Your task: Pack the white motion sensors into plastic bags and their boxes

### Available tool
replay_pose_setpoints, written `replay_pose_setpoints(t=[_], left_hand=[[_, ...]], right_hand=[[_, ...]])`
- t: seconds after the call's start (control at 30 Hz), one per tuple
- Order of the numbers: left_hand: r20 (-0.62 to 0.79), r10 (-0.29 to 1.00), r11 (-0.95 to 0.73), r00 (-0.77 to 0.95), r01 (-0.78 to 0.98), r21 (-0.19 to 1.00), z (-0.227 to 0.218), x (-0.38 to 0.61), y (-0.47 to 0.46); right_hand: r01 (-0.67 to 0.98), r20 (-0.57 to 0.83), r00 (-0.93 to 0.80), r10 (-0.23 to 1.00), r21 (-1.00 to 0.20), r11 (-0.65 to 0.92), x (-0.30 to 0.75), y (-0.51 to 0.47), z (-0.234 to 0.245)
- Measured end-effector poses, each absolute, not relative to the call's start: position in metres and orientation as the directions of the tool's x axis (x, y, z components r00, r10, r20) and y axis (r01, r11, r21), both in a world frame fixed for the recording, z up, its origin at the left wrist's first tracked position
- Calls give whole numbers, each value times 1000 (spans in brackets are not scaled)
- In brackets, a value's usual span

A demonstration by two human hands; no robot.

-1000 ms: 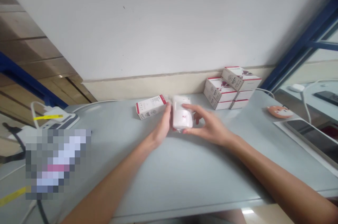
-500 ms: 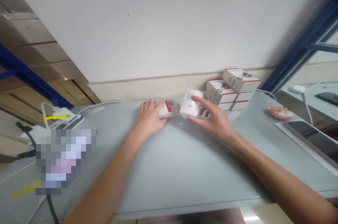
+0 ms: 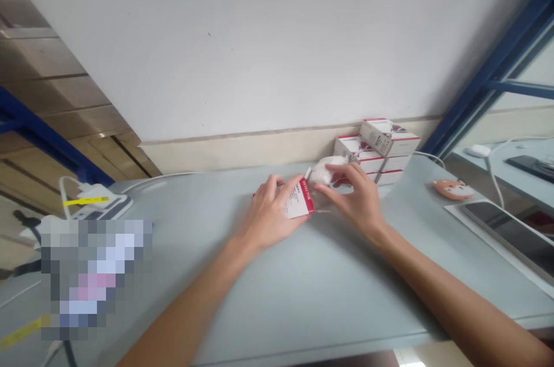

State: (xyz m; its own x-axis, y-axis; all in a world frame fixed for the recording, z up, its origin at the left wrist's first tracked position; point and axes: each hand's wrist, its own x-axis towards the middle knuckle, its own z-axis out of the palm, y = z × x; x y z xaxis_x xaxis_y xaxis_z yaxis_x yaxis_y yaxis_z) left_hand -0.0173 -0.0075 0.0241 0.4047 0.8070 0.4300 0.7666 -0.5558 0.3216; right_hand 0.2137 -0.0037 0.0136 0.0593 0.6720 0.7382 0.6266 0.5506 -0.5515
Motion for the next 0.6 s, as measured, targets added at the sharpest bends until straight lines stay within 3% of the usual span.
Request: replay_pose_setpoints(t=[0.13,0.33,0.6], left_hand=[[453,825,-528,338,747,404,21,-15,-7],[474,841,-530,261,577,621,21,-12,-9],[393,864,-504,315,549,667,15,-7,-15]], right_hand=[[624,796,-11,606,-468,626,211,-6,10],[524,850,-139,509,-373,766,212,-9,9],[542,849,-218,482,-305,783,214,-12,19]])
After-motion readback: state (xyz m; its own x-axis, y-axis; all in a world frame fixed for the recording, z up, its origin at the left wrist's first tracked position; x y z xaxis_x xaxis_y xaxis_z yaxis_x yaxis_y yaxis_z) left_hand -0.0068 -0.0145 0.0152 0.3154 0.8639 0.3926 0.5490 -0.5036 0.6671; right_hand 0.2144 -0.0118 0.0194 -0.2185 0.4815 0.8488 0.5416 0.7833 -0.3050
